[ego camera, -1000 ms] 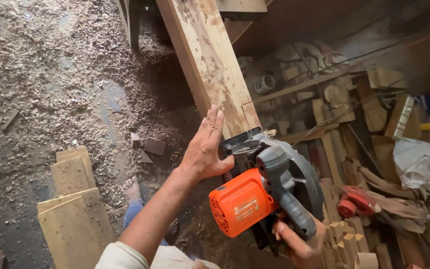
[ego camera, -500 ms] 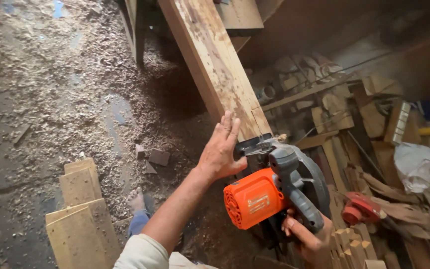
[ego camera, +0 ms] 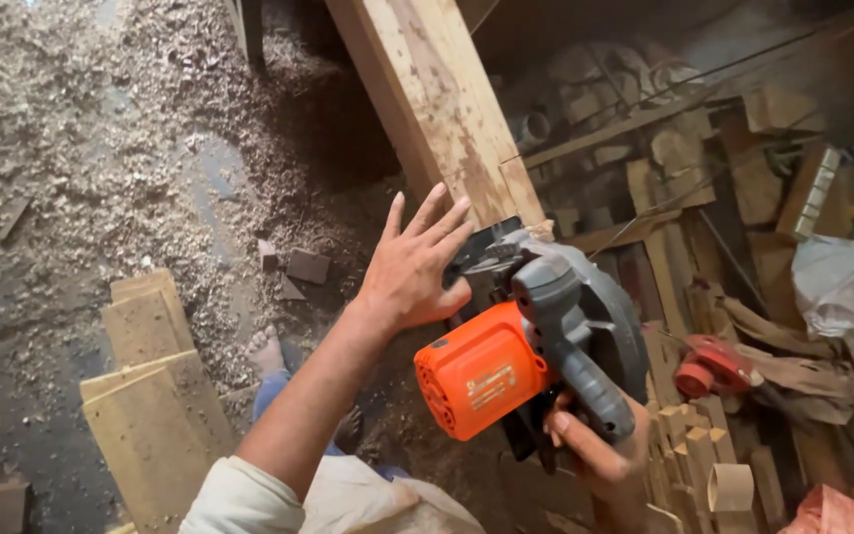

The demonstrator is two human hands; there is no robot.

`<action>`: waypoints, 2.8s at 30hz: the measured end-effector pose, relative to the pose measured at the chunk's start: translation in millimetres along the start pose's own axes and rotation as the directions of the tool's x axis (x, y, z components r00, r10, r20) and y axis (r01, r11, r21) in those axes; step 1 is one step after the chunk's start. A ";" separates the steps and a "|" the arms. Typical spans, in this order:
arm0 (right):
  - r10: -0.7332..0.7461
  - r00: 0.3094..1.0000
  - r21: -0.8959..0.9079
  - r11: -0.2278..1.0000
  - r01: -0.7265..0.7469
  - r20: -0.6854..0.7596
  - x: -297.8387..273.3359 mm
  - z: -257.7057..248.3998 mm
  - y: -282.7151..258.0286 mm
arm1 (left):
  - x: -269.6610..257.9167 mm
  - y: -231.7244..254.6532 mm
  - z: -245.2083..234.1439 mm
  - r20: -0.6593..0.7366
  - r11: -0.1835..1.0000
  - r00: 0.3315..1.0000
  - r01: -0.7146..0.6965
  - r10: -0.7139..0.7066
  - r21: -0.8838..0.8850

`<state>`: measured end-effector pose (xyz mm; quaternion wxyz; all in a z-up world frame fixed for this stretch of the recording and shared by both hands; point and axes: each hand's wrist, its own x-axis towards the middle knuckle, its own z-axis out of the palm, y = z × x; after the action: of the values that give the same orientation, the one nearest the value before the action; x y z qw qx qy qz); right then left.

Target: The recorder uses a circular saw to cut various pieces of wood in a workshop.

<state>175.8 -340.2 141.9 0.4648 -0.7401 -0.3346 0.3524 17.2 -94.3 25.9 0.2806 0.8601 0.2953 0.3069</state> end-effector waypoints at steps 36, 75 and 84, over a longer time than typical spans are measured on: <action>-0.033 0.958 -0.006 0.999 0.036 0.283 24.1 -11.0 7.8 | 26.3 11.2 -14.9 0.247 0.976 0.969 -0.047 -0.007 0.212; -0.100 0.986 0.196 0.978 0.073 0.131 4.9 -16.7 8.0 | 2.9 -0.3 -2.3 0.128 0.998 0.992 0.011 -0.018 0.055; -0.197 0.956 0.271 0.953 0.135 0.216 5.0 -12.6 5.0 | 1.1 -7.2 7.9 0.097 0.997 0.994 0.034 -0.040 0.066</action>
<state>189.8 -343.5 140.2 0.5396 -0.5956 -0.4023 0.4386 21.0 -91.2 16.3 0.2725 0.8772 0.3069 0.2492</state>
